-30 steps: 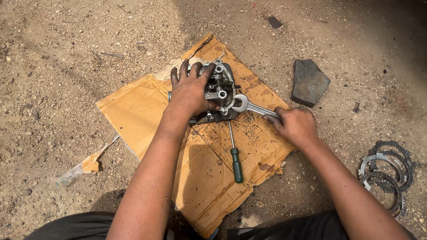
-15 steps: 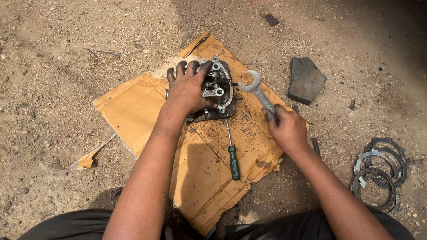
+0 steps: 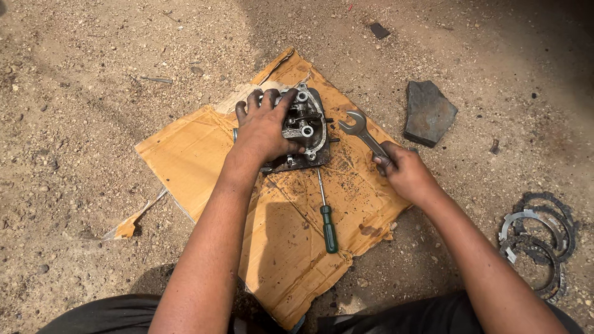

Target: The person cleans and works on a motorcycle cylinder head using a screwdriver and wrench while it rests on a piece of cardboard on the ground. They move the cylinder head and use the tools to scrape grime or manipulate internal components.

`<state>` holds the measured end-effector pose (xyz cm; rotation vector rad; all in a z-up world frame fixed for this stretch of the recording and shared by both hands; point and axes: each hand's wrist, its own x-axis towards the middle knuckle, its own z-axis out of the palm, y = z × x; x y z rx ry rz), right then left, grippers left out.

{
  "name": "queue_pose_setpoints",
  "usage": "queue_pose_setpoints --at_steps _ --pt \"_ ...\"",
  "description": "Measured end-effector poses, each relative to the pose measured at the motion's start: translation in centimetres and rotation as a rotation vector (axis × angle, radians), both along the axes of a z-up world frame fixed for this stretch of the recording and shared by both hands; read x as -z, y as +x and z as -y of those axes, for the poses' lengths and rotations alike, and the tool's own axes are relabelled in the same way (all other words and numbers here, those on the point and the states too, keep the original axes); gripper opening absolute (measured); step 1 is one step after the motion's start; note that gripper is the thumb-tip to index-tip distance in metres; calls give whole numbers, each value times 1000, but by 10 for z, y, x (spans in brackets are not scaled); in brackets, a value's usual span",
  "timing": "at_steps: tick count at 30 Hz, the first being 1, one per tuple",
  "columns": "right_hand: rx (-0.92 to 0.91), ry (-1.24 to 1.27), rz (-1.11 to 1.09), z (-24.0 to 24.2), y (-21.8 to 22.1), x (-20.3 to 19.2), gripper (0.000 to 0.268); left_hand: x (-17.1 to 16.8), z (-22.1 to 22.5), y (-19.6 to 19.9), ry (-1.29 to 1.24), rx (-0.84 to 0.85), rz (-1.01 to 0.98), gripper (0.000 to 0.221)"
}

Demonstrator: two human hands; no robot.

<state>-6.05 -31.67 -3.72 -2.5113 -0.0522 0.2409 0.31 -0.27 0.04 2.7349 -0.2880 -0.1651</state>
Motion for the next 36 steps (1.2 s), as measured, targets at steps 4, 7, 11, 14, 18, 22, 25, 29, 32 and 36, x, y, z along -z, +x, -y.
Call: queue_pose_setpoints --at_steps 4,7,11,14,18,22,25,29,32,36 --pt "216 407 -12 -12 14 1 31 1 -2 0 -9 1 19 128" --pt "259 99 -196 -20 9 -11 39 1 0 1 -18 1 17 129" --pt "-22 -448 -204 -21 1 -7 31 0 0 -2 -22 7 37 128" --pt "386 434 -110 -5 10 21 33 0 1 -1 15 -5 -1 130" --pt "380 615 25 -11 9 50 39 -3 3 0 28 -11 -2 130" --pt "202 -108 -137 0 15 36 31 -3 -1 1 26 10 31 129" --pt "373 535 149 4 15 43 44 0 -1 -2 12 6 30 128" --pt "19 -153 -169 -34 0 45 34 -6 1 -3 17 12 53 129" --pt "142 -147 -102 -43 -3 11 46 -6 2 0 33 -7 12 126" --pt "234 247 149 -39 3 -20 46 -1 -2 0 -5 7 63 127"
